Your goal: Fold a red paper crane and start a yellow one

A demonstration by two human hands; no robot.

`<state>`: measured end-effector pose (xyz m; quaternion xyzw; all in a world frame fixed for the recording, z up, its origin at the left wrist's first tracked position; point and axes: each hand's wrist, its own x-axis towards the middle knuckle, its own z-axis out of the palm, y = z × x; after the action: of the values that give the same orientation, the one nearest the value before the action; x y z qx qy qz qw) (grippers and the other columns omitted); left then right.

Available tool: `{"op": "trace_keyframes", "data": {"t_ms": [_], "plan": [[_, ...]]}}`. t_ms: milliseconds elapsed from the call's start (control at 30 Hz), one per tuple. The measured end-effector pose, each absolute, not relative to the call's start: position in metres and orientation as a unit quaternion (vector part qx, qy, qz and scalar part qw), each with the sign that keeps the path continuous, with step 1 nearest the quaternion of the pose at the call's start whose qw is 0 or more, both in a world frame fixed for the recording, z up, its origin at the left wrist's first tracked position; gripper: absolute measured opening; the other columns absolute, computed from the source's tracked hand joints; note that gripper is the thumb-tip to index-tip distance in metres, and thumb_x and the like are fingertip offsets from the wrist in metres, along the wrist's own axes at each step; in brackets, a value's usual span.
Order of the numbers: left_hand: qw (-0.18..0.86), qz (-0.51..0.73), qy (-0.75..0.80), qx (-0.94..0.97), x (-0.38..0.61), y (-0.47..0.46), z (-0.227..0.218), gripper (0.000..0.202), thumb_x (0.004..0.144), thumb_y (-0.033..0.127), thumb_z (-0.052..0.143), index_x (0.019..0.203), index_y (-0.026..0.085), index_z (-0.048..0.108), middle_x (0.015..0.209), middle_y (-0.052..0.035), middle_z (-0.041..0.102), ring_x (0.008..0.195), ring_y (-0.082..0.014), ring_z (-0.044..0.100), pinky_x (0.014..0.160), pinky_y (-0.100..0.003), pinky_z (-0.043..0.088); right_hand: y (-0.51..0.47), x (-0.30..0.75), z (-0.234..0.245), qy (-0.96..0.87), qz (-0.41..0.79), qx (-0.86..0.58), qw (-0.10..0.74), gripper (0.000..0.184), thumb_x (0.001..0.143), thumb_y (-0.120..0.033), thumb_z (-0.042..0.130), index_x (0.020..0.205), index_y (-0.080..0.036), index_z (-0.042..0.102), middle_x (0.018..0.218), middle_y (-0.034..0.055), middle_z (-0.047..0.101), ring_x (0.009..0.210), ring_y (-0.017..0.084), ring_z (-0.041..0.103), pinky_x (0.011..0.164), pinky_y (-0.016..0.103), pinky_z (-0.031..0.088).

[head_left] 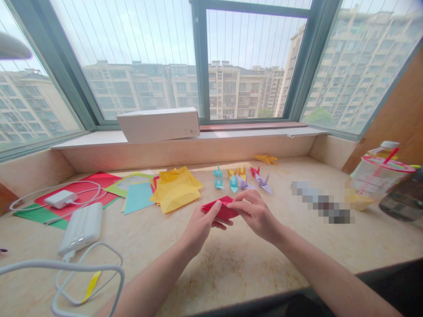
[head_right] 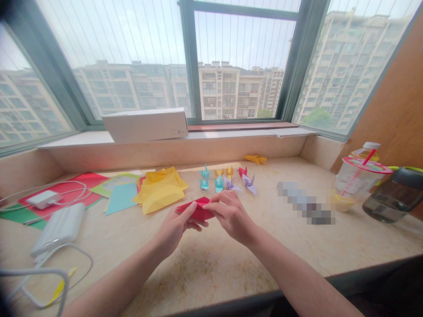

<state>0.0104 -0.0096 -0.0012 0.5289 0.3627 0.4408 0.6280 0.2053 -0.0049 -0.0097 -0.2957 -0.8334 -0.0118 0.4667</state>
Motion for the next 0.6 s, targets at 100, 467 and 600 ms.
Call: {"op": "trace_keyframes", "data": {"t_ms": [100,467,600], "plan": [[0.63,0.441,0.362,0.527,0.0106,-0.0098,-0.0007,0.045,0.087,0.05,0.062,0.103,0.009,0.072,0.087,-0.0145,0.076,0.069,-0.0206,0.07,0.059,-0.027,0.052,-0.0039,0.2055,-0.0095,-0.837,-0.013,-0.292,0.462,0.024,0.094,-0.012,0.055,0.108,-0.023,0.071,0.096,0.0058,0.067,0.092,0.02,0.061,0.084,0.039,0.045],[0.613,0.46,0.371,0.524,0.0135,-0.0103,0.0004,0.043,0.087,0.048,0.06,0.094,0.007,0.072,0.076,-0.0123,0.075,0.06,-0.0196,0.068,0.054,-0.026,0.05,-0.0079,0.2042,-0.0083,-0.841,-0.005,-0.286,0.459,0.033,0.088,-0.009,0.057,0.114,-0.026,0.069,0.099,0.0061,0.064,0.094,0.022,0.06,0.088,0.044,0.045],[0.604,0.473,0.366,0.527,0.0136,-0.0099,0.0006,0.043,0.087,0.048,0.06,0.091,0.007,0.072,0.073,-0.0119,0.074,0.058,-0.0194,0.068,0.052,-0.026,0.05,-0.0072,0.2037,-0.011,-0.835,0.019,-0.286,0.47,0.033,0.088,-0.01,0.057,0.114,-0.027,0.07,0.1,0.0065,0.063,0.094,0.021,0.06,0.087,0.044,0.047]]}}
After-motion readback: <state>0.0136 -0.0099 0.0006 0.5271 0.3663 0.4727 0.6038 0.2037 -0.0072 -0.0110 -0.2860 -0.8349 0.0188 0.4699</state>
